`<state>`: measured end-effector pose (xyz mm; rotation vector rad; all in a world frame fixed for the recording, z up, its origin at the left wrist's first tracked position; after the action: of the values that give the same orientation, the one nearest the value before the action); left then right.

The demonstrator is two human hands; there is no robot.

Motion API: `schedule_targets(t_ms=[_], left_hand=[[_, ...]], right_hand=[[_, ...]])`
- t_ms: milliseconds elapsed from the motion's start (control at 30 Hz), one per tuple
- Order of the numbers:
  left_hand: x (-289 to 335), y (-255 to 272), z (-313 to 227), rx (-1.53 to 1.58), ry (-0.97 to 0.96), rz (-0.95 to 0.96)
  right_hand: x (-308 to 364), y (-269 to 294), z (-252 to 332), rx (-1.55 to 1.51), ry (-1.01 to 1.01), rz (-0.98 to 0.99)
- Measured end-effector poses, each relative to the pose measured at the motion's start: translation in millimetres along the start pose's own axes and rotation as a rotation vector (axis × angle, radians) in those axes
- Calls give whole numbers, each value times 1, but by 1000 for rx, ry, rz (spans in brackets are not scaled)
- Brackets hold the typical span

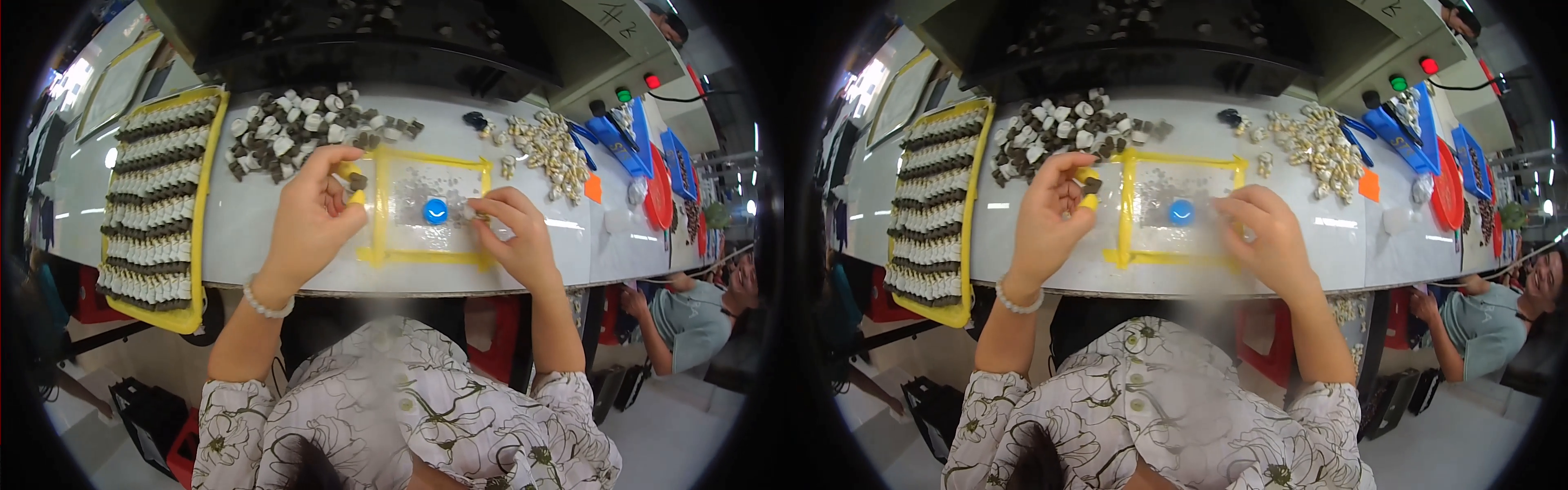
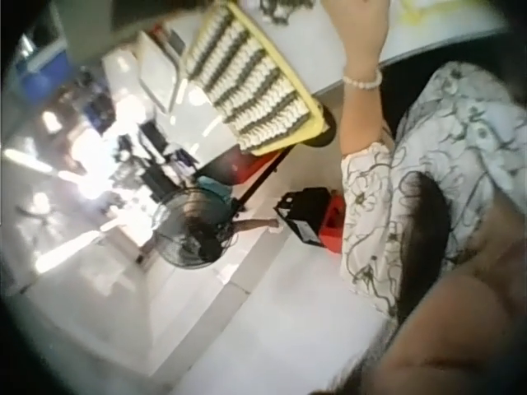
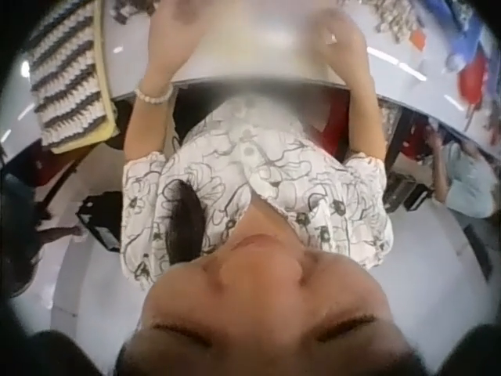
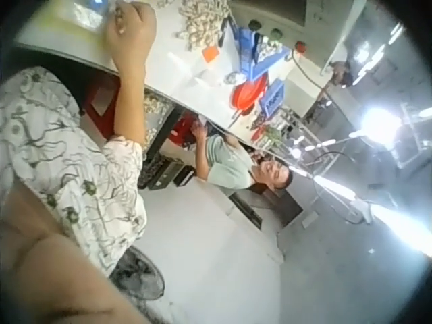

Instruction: The person takes figurine parts from an oven onto a table, applies glue, and attaches components together by hand to assemble figurines. The person then arranges the assembled figurines onto trays.

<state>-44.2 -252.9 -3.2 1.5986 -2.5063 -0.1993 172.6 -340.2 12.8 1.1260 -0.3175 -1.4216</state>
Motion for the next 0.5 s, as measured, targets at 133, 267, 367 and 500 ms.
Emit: schedule_targets(t_ms=[133, 267, 367, 500], left_hand=[[14, -9, 17, 653, 126, 170], [33, -27, 28, 987, 272, 240], [43, -36, 28, 999, 307, 242], [50, -45, 38, 1003, 286, 231]], right_hand=[[-17, -13, 13, 12, 32, 91], [-27, -22, 18, 103, 86, 170], [-28, -26, 20, 160, 120, 223], [-29, -27, 18, 129, 90, 254]])
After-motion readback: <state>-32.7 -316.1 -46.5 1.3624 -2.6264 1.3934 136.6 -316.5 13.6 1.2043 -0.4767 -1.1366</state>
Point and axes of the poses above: each hand's wrist, its own x-axis away from the middle knuckle, its own y-axis out of the back of the hand, z = x × y, the point moved 7 cm from there along -x, towards the middle knuckle, and after that the axes turned 8 degrees about y, right-handed, at the moved point
